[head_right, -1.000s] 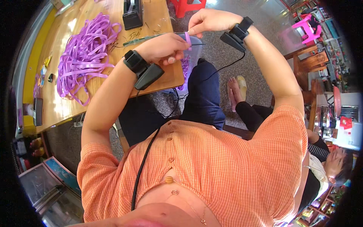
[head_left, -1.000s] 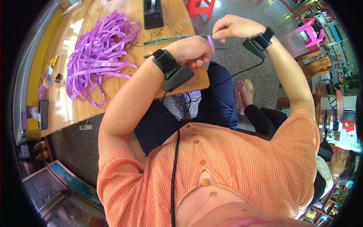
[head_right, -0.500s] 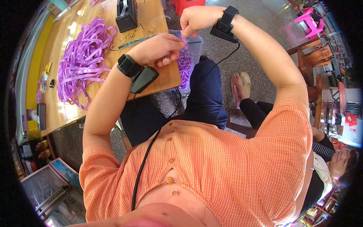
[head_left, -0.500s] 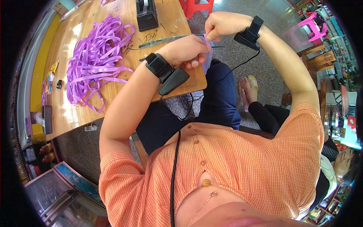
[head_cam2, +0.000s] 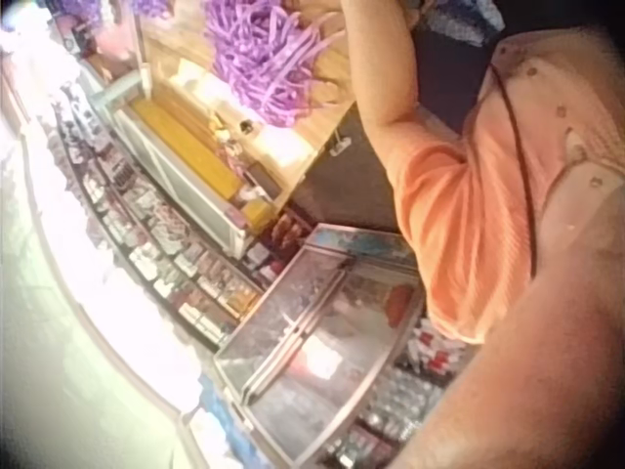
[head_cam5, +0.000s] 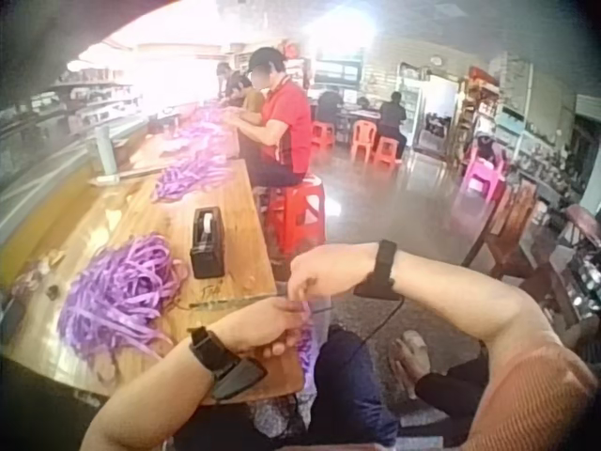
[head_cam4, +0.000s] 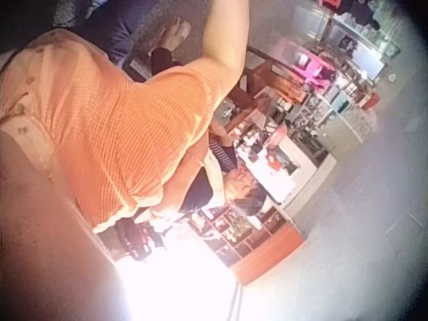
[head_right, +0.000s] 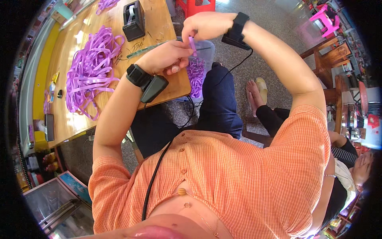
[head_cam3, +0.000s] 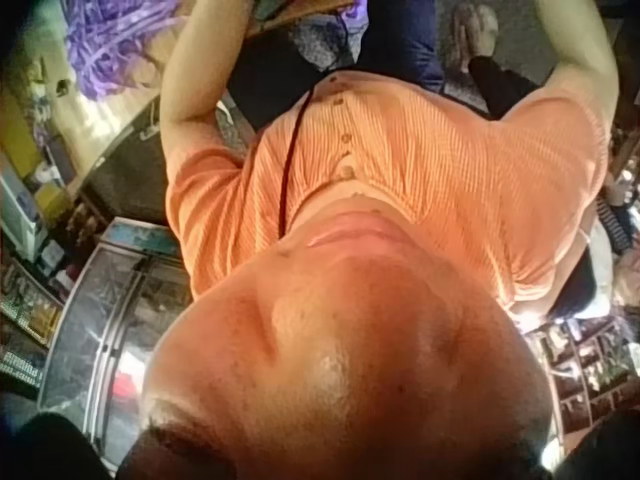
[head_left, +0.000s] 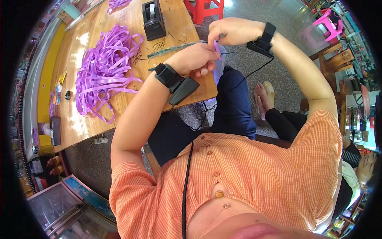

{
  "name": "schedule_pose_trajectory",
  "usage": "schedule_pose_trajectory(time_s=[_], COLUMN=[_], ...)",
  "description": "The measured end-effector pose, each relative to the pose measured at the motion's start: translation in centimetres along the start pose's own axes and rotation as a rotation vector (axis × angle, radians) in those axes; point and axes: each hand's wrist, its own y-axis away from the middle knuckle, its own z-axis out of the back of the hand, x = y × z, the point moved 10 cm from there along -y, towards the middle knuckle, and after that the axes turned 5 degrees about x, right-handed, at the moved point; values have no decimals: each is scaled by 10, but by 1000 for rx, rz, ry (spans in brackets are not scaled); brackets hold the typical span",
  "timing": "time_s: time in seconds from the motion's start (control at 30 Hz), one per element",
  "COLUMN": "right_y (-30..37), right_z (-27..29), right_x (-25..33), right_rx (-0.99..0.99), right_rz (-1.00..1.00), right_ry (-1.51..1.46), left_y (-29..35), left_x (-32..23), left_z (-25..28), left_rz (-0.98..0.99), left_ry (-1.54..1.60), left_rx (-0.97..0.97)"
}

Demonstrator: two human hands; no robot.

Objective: Tying purple ribbon strips onto a mesh base to create decorative items.

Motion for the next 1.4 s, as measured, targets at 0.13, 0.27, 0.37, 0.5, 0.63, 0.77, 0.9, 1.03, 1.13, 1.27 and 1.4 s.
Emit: schedule_pose_trajectory(time_s=[0.13, 0.27, 0.37, 0.5, 0.63, 0.77, 0.9, 1.03, 1.13, 1.27, 1.4], right_y=[-12, -11, 9, 57, 50, 31, 18, 1, -10, -13, -2], right_z=[-17, -25, -12, -40, -98, -121, -133, -145, -134, -136, -138], right_x=[2, -12, -32, -77, -93, -77, -86, -89, -68, -67, -66], right_rx=[138, 189, -48, -249, -424, -441, -425, -409, -237, -263, -407], right_rz=[-105, -208, -135, -234, -176, -15, 117, 111, 328, 239, 136], right_ry=[213, 200, -332, -828, -1410, -1843, -1838, -1919, -1885, -1885, -1894], left_y=[1, 0, 4, 2, 5, 8, 4, 4, 1, 3, 7], left_x=[0, 3, 1, -3, -5, -5, -3, -4, 1, -1, -8], left_z=[0, 0, 1, -1, -5, -3, -4, -5, -4, -4, -4], left_rz=[-6, 25, 24, 4, 40, 50, 34, 31, 32, 37, 30], left_ry=[24, 8, -1, -12, -21, -42, -24, 9, 17, -21, -16], left_rx=[-1, -3, -19, -2, -12, -33, -16, -20, -1, -9, -42])
